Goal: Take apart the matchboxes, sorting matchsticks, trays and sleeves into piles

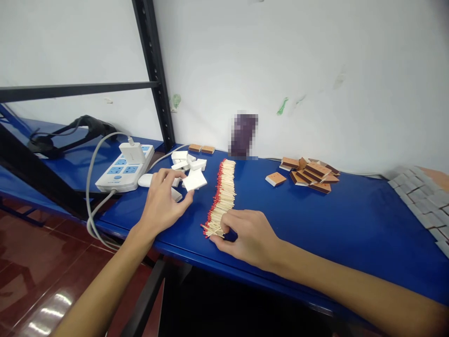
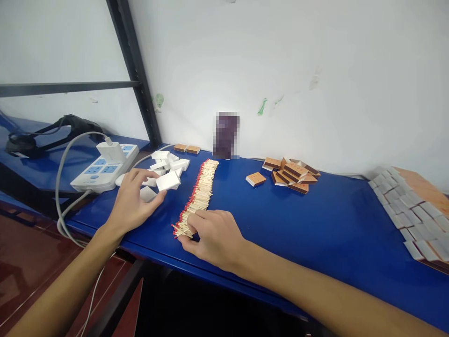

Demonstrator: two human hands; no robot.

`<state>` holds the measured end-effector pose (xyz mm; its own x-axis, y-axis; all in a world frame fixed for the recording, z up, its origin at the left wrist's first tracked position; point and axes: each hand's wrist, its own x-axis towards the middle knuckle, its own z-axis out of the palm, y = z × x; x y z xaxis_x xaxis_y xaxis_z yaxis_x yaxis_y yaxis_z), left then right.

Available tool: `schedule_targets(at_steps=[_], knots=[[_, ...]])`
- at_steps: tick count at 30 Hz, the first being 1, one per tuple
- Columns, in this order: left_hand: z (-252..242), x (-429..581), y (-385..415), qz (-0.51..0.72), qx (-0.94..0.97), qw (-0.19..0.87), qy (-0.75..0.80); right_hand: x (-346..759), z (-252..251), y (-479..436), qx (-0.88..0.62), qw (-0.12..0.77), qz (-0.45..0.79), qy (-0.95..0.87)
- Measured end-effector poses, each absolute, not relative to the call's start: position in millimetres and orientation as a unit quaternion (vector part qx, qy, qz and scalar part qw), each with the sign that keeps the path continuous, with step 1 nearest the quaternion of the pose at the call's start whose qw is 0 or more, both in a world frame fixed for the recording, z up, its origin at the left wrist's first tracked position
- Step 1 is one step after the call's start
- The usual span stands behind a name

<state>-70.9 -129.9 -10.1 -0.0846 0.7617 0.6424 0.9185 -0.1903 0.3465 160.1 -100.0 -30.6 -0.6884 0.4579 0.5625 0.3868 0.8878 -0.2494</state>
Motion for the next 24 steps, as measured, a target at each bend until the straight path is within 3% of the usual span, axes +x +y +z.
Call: schedule_targets(at_steps=[8,14,18,24], knots=[[-20.7,-72.6,-127.4,-0.285,-0.652,0.136,-0.690,159.3,-30.7,-99.9,-0.221,0.296,0.070,-0.927],[-19.6,-70.3,-129.6,-0.284,-0.663,0.133,-0.680,158.5,-30.8,-98.3,-0.221,0.315,0.095,-0.918],[-10.6,-67.7,-136.8,-0.310,-0.730,0.084,-0.603,160.6,-29.7,-96.0,-0.223,0.326,0.107,-0.913],[-2.4,-63.0,-145.1,-0.255,-0.829,-0.019,-0.497,161.3,-22.9,-85.0,-0.291,0.333,0.181,-0.879]])
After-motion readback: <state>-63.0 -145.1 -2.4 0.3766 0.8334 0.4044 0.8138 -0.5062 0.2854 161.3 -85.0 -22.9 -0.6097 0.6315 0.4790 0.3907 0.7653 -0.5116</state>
